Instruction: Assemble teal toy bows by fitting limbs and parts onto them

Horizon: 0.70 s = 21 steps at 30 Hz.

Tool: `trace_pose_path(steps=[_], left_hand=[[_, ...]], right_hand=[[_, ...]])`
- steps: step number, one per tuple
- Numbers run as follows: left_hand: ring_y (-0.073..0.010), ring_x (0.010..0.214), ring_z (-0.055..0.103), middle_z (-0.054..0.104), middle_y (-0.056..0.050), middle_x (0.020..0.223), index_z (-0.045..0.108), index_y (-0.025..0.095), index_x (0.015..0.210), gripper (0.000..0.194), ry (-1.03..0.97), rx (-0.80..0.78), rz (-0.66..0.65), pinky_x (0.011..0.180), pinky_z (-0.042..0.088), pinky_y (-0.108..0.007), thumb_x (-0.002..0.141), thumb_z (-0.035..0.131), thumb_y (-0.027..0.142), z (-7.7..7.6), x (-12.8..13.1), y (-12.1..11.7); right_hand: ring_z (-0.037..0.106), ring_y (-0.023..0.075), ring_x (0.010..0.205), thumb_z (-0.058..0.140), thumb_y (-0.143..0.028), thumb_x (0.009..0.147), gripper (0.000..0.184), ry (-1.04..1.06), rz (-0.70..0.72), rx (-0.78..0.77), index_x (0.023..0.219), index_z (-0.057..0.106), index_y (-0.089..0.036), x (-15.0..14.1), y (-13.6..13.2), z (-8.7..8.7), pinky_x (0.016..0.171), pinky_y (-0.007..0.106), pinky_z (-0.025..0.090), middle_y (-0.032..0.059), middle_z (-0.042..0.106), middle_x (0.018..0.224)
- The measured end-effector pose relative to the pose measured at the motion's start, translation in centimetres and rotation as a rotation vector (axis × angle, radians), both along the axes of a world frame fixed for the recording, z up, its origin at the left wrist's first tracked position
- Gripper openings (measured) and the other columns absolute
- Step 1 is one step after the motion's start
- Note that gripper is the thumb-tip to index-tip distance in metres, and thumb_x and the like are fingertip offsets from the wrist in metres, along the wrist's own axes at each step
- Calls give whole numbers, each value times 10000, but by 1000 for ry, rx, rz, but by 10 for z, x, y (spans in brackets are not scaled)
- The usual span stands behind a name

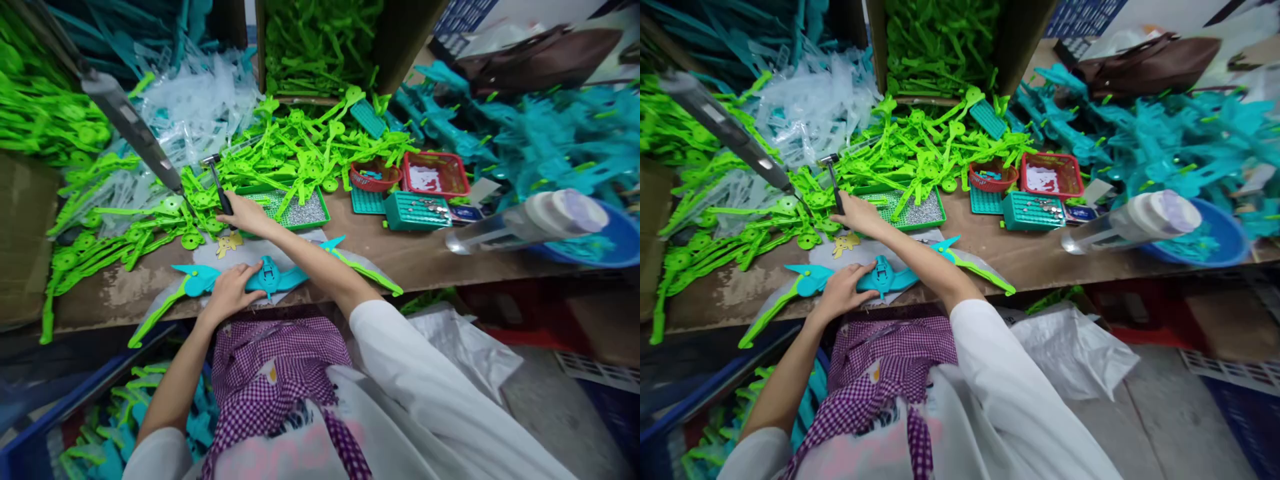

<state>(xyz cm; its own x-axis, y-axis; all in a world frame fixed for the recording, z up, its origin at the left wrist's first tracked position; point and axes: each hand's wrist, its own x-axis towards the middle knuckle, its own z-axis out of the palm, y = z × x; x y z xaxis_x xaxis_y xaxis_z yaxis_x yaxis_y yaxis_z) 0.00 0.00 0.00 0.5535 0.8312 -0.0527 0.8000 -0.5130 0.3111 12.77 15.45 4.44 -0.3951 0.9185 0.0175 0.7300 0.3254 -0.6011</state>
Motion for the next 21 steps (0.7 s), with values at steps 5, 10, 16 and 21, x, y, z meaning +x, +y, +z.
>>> trace_pose_path(steps=[5, 10, 16, 21], left_hand=[[-271, 1036, 608, 628, -100, 1110, 426, 230, 1465, 697, 0, -18, -10, 824, 471, -341, 877, 600, 562, 1, -1, 2], [-257, 966, 586, 574, -106, 1143, 289, 352, 1538, 689, 148, 19, -132, 796, 443, -334, 922, 548, 518, 8, 1, 2], [-224, 826, 616, 570, -92, 1057, 269, 398, 1536, 603, 252, -102, -273, 727, 465, -295, 969, 461, 472, 22, 8, 11], [-230, 757, 651, 592, -115, 1149, 275, 427, 1526, 595, 285, -190, -323, 693, 490, -316, 961, 459, 459, 26, 25, 12]], right_hand=[[540, 138, 716, 484, -195, 908, 175, 298, -201, -169, 1066, 528, -134, -1, 25, 13, 690, 279, 433, 51, 635, 876], [281, 52, 436, 482, -383, 928, 171, 1002, -249, -412, 956, 448, -219, 56, -1, 29, 408, 212, 255, -77, 469, 680], [381, 45, 355, 588, -462, 786, 361, 1098, -571, -260, 1008, 377, -272, 179, -137, 23, 328, 179, 252, -128, 490, 633], [347, 79, 295, 484, -542, 891, 298, 709, -925, -132, 986, 429, -265, 232, -272, -2, 303, 202, 247, -131, 417, 501]])
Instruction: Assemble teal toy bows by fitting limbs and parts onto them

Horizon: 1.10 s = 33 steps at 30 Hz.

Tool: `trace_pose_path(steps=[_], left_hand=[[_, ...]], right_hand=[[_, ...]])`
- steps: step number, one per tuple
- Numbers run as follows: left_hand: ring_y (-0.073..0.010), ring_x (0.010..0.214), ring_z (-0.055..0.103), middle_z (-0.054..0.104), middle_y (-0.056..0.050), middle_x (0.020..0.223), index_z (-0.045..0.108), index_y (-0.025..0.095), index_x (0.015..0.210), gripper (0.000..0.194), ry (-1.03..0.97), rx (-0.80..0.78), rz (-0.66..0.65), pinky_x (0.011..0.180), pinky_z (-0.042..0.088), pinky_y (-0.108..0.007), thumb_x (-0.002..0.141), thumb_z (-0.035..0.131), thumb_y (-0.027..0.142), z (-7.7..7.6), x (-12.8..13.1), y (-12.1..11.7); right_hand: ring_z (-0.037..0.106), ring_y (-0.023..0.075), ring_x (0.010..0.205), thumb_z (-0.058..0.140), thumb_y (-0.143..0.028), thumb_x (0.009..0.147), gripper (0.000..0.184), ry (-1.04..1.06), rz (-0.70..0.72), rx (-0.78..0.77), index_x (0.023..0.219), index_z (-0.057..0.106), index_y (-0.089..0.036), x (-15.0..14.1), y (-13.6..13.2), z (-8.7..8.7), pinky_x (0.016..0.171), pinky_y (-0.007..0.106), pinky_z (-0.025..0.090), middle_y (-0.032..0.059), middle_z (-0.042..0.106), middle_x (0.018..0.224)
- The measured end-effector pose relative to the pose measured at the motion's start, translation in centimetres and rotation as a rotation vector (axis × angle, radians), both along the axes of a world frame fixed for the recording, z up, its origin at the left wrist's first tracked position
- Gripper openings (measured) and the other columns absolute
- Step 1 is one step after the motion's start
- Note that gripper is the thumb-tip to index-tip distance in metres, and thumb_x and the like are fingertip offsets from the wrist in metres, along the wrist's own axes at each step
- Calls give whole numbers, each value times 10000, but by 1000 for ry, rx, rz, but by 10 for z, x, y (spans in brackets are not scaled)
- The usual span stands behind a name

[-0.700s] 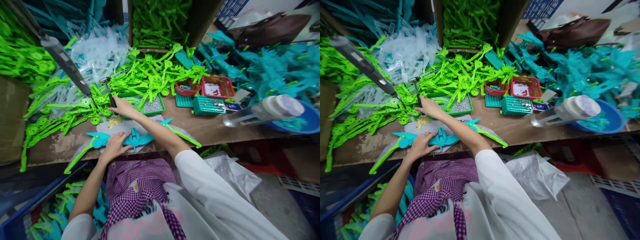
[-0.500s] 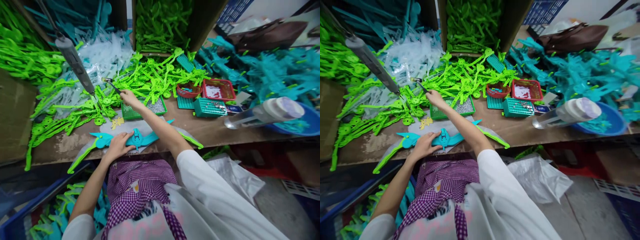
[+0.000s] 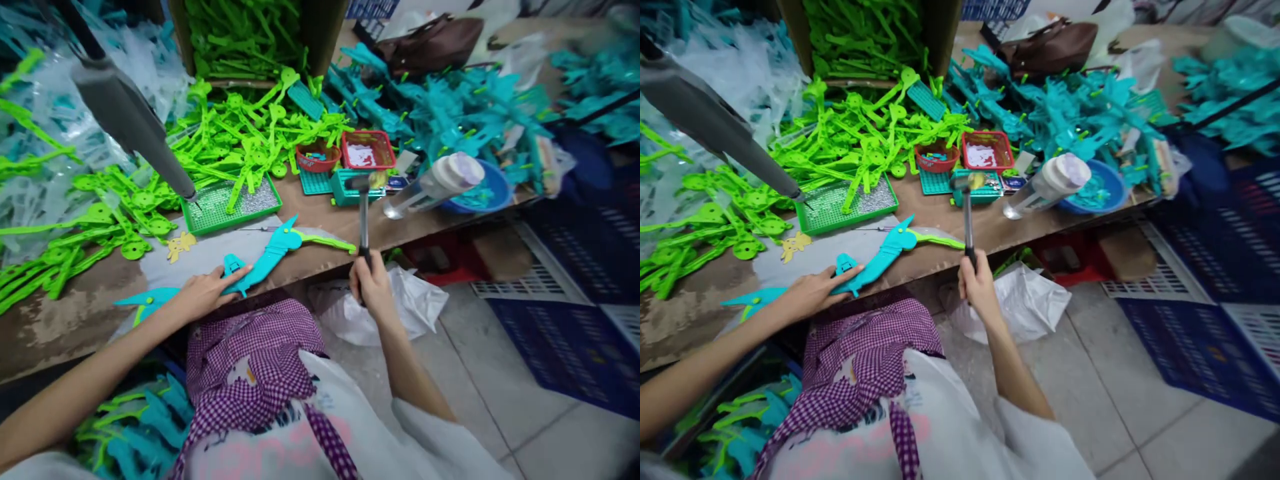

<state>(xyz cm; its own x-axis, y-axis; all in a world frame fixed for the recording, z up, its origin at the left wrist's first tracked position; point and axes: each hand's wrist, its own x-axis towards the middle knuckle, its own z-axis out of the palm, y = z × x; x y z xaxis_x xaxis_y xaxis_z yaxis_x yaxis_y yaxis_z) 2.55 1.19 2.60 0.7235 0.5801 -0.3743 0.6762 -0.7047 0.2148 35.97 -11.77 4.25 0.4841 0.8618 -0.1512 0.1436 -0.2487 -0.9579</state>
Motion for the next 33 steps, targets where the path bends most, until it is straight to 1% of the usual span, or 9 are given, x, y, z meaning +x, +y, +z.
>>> trace_pose_path(steps=[3, 5, 7, 9, 13, 17, 22, 28, 33], left_hand=[[-253, 780, 669, 614, -108, 1113, 225, 429, 1540, 637, 21, -20, -13, 696, 497, -331, 950, 464, 460, 1, 13, -6], [-262, 791, 674, 635, -92, 1035, 202, 407, 1551, 669, 29, -34, 6, 698, 496, -330, 941, 470, 466, 4, 20, -11], [-261, 784, 676, 646, -74, 970, 198, 390, 1556, 686, 52, -43, 38, 688, 493, -320, 934, 479, 457, 5, 26, -18], [-252, 763, 676, 653, -63, 936, 208, 384, 1555, 694, 65, -42, 66, 670, 486, -305, 924, 492, 437, 5, 29, -25], [-226, 710, 666, 668, -42, 882, 246, 368, 1549, 697, 14, -63, 88, 651, 477, -285, 906, 510, 401, 1, 29, -31], [-223, 688, 661, 677, -30, 837, 279, 347, 1544, 701, -9, -82, 97, 651, 476, -284, 888, 526, 363, -1, 28, -29], [-222, 713, 672, 696, -35, 872, 308, 347, 1534, 700, -40, -84, 90, 652, 479, -276, 877, 547, 369, -2, 27, -26], [-226, 712, 679, 712, -35, 888, 293, 338, 1541, 715, -10, -106, 100, 647, 481, -278, 874, 549, 346, 3, 29, -24], [-231, 719, 687, 719, -31, 888, 323, 338, 1530, 706, -6, -104, 104, 646, 485, -277, 865, 557, 338, 4, 31, -24]], right_hand=[[608, 155, 554, 510, -516, 885, 319, -234, 102, -134, 1009, 531, -222, 1, -43, -19, 532, 279, 497, -19, 618, 645], [685, 207, 802, 491, -486, 894, 371, -356, 154, -162, 1115, 569, -198, -4, -53, -31, 726, 342, 547, 70, 713, 897], [694, 225, 921, 428, -464, 924, 445, -419, 170, -176, 1261, 545, -196, -8, -53, -40, 817, 364, 539, 104, 712, 1081], [706, 233, 872, 369, -452, 947, 487, -447, 189, -218, 1338, 520, -204, -11, -49, -46, 801, 364, 536, 100, 725, 1059], [713, 269, 771, 353, -448, 951, 502, -509, 262, -297, 1352, 537, -208, -11, -43, -49, 741, 371, 528, 85, 748, 888], [714, 267, 897, 351, -457, 958, 491, -552, 164, -174, 1338, 547, -216, -11, -42, -47, 799, 367, 528, 112, 730, 1096], [679, 263, 663, 366, -470, 944, 471, -533, 200, -279, 1265, 598, -215, -15, -43, -52, 651, 346, 501, 64, 717, 755], [651, 210, 682, 310, -498, 968, 495, -512, -53, -204, 1262, 573, -199, -9, -42, -40, 671, 307, 479, 63, 713, 862], [680, 258, 732, 357, -482, 955, 440, -558, 121, -348, 1209, 617, -234, -2, -31, -46, 688, 320, 456, 72, 721, 817]])
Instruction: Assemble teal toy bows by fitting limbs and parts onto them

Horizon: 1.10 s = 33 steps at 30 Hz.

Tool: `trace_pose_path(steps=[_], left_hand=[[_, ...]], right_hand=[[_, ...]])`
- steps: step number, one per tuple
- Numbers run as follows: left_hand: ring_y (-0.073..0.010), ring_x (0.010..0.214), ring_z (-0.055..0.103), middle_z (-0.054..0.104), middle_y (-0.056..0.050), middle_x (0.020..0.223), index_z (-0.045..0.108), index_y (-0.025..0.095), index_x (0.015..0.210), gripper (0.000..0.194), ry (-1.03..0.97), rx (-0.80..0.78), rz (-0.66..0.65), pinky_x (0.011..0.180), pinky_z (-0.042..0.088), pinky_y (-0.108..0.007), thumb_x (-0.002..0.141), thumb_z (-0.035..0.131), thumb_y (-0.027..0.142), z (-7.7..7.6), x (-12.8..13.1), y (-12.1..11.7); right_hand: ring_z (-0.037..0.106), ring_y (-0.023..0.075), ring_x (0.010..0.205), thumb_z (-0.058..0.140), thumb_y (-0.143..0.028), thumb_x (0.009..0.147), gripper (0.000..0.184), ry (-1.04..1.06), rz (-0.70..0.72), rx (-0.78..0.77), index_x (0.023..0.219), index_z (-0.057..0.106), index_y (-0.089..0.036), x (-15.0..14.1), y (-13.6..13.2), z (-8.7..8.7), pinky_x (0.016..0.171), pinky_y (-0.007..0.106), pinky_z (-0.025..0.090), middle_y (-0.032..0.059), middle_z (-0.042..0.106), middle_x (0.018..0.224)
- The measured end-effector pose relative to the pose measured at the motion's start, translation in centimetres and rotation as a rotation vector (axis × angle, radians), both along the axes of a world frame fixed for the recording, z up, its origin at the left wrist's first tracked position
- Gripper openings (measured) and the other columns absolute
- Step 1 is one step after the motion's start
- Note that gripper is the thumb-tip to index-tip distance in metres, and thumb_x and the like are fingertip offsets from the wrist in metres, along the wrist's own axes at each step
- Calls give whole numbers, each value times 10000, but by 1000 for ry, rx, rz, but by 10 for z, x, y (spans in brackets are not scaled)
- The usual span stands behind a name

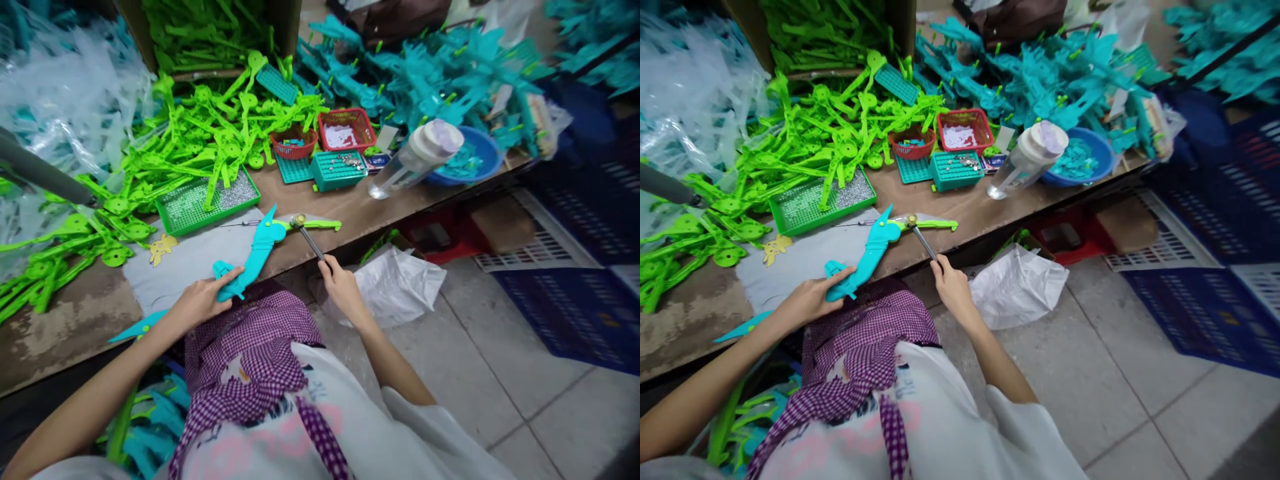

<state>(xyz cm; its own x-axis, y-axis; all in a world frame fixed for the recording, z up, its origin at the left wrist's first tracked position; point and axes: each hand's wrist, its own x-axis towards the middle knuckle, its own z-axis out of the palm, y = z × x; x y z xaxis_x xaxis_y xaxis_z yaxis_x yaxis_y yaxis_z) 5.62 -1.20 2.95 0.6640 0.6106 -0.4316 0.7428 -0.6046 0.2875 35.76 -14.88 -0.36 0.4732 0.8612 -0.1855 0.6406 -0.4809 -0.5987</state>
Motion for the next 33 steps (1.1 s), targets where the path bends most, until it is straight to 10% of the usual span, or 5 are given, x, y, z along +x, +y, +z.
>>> trace_pose_path(steps=[13, 19, 22, 27, 33], left_hand=[[-239, 813, 656, 695, -58, 980, 261, 358, 1547, 687, 4, 84, -100, 714, 448, -294, 920, 530, 443, 6, 25, 25], [-331, 1181, 517, 533, -156, 1334, 353, 316, 1513, 706, -153, 350, -59, 947, 406, -419, 880, 636, 452, 14, 43, 35], [-279, 1219, 507, 535, -140, 1338, 443, 245, 1435, 511, -408, 454, 230, 1021, 398, -419, 954, 530, 393, 7, -11, -7], [-255, 1052, 583, 599, -133, 1105, 544, 146, 1217, 428, -434, 724, 1184, 931, 478, -420, 906, 558, 440, -31, -123, -101], [-133, 533, 573, 622, -16, 626, 638, 165, 774, 364, -720, 72, 1492, 526, 451, -236, 818, 554, 517, -60, -159, -122]], right_hand=[[475, 139, 459, 402, -582, 921, 458, 250, -296, 299, 1111, 573, -202, 15, -12, -7, 479, 259, 396, -60, 483, 558], [480, 113, 493, 439, -542, 921, 388, 325, -116, 410, 1083, 548, -206, -29, 15, 12, 477, 240, 386, -50, 513, 628], [465, 126, 485, 423, -523, 934, 361, 364, 142, 232, 1029, 590, -217, -61, 14, 12, 481, 254, 379, -44, 506, 597], [612, 197, 627, 406, -460, 950, 290, 292, 681, 87, 883, 600, -256, -114, 26, 2, 633, 310, 448, 33, 658, 721], [594, 200, 594, 310, -453, 964, 334, 117, 764, 43, 855, 532, -228, -139, 49, -4, 605, 281, 375, 31, 610, 658]])
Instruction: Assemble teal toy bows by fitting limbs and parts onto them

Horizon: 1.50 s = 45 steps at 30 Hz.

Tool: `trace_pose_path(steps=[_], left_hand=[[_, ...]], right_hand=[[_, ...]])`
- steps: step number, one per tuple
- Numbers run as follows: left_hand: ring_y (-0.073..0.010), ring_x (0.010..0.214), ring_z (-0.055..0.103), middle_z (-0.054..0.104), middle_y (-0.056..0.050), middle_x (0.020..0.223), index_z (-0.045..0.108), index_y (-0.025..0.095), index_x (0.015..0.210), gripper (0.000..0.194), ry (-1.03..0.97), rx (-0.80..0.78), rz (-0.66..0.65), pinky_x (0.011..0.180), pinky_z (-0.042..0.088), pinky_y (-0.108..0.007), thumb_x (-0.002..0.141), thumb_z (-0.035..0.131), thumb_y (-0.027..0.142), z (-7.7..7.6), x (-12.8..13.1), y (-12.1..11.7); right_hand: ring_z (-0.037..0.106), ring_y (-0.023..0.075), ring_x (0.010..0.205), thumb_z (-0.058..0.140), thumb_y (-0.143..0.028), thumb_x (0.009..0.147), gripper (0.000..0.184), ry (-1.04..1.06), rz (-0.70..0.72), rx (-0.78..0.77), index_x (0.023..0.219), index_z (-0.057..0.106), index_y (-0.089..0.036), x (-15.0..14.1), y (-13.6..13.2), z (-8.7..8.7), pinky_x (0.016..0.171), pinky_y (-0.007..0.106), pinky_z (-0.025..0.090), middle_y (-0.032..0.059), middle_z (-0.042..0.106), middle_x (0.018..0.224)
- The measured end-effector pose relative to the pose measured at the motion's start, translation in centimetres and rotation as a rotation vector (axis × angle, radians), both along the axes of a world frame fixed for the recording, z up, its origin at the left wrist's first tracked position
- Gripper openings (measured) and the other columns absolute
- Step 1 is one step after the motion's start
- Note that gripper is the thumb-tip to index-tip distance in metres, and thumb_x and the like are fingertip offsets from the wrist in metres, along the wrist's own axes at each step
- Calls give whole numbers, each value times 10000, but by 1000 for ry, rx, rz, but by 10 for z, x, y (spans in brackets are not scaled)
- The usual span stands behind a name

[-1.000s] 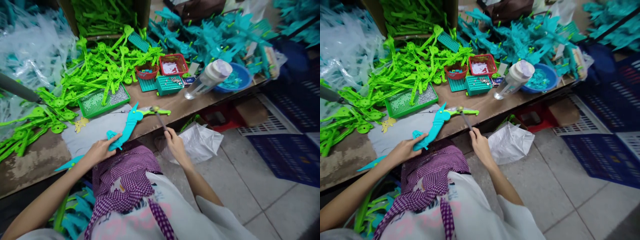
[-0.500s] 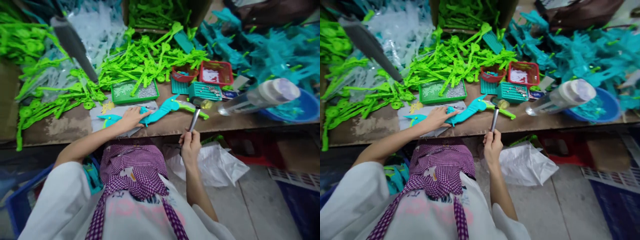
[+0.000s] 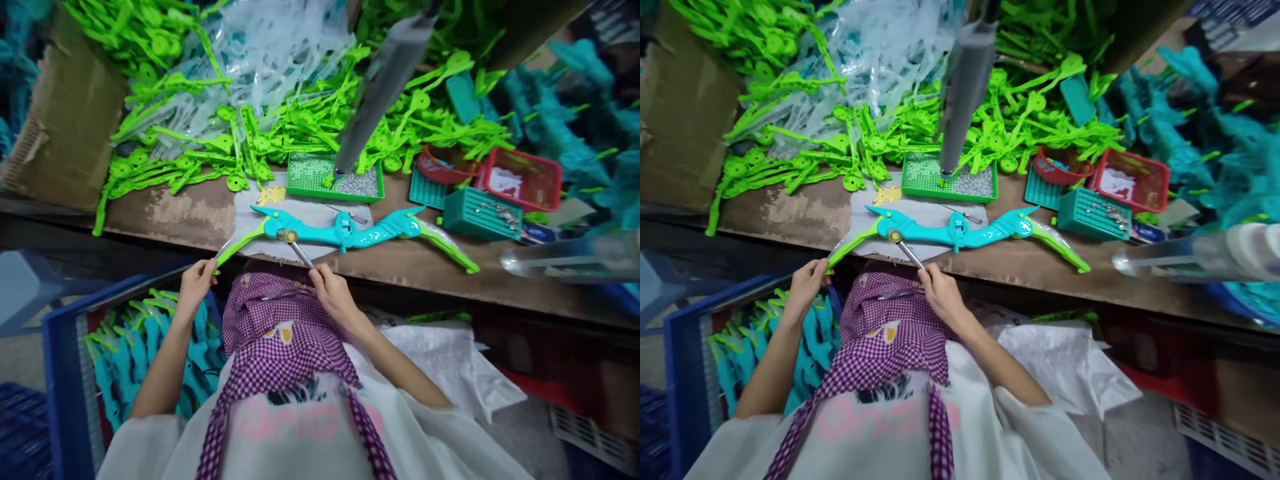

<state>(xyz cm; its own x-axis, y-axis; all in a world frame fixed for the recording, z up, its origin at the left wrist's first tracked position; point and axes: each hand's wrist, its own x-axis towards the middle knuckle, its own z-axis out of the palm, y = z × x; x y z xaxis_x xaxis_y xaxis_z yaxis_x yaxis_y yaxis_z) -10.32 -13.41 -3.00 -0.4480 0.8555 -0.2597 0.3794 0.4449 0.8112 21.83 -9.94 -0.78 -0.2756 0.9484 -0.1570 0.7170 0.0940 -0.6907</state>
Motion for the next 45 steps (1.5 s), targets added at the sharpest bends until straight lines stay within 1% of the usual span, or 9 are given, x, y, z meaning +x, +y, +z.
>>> trace_pose_path(steps=[3, 7, 10, 22, 26, 33, 36, 41, 45], left_hand=[[-95, 439, 528, 611, -6, 542, 647, 159, 675, 337, -204, -7, -17, 443, 383, -199, 766, 627, 483, -1, -1, 12], [-78, 400, 506, 613, -7, 508, 671, 142, 660, 328, -289, -33, 9, 404, 343, -181, 695, 703, 466, -3, -3, 19], [-77, 382, 494, 610, -11, 491, 667, 136, 635, 347, -316, -46, 8, 391, 334, -182, 679, 706, 478, -6, -4, 19], [-68, 364, 465, 563, 5, 438, 646, 138, 600, 376, -375, -13, 42, 386, 311, -175, 655, 711, 504, -13, -2, 18], [-69, 359, 455, 556, 6, 432, 623, 147, 571, 359, -384, -14, 55, 384, 311, -179, 656, 710, 485, -12, 0, 18], [-63, 348, 442, 579, -3, 458, 628, 144, 571, 363, -410, -5, 75, 374, 302, -184, 642, 727, 486, -14, 0, 18], [-63, 347, 436, 571, 4, 454, 621, 147, 570, 375, -428, 3, 85, 370, 295, -184, 624, 743, 497, -17, 1, 19], [-62, 352, 429, 557, 10, 451, 617, 148, 576, 413, -421, 7, 83, 379, 299, -189, 621, 735, 541, -18, 1, 16], [-70, 387, 458, 556, 15, 481, 626, 146, 624, 442, -389, 20, 75, 408, 326, -192, 651, 714, 578, -18, 2, 13]], right_hand=[[573, 195, 582, 277, -452, 980, 362, -116, -13, 59, 873, 538, -224, -3, 7, 8, 599, 272, 330, 30, 601, 647], [542, 207, 561, 277, -399, 998, 355, -416, 57, 8, 917, 563, -205, -12, 18, 14, 582, 286, 231, 51, 620, 648], [524, 207, 557, 265, -391, 1007, 361, -526, 93, -21, 948, 568, -204, -15, 24, 16, 582, 288, 198, 58, 638, 666], [479, 180, 502, 258, -536, 963, 416, -224, 42, 132, 718, 431, -248, -11, 23, 47, 553, 270, 259, -13, 453, 518], [517, 177, 532, 253, -507, 983, 418, -249, 102, 161, 773, 491, -234, -27, 23, 41, 566, 266, 272, 5, 532, 563], [561, 202, 570, 247, -442, 1018, 414, -555, 211, 59, 942, 576, -204, -51, 31, 26, 575, 282, 223, 50, 653, 669], [607, 200, 631, 217, -450, 1024, 444, -510, 282, 57, 993, 580, -195, -59, 25, 28, 599, 268, 278, 62, 684, 733], [635, 212, 687, 270, -468, 1017, 414, -545, 416, -56, 1010, 601, -219, -73, 24, 32, 616, 274, 303, 61, 706, 781], [637, 202, 721, 284, -464, 1015, 382, -312, 360, -32, 1026, 585, -229, -78, 40, 53, 650, 279, 361, 37, 681, 778]])
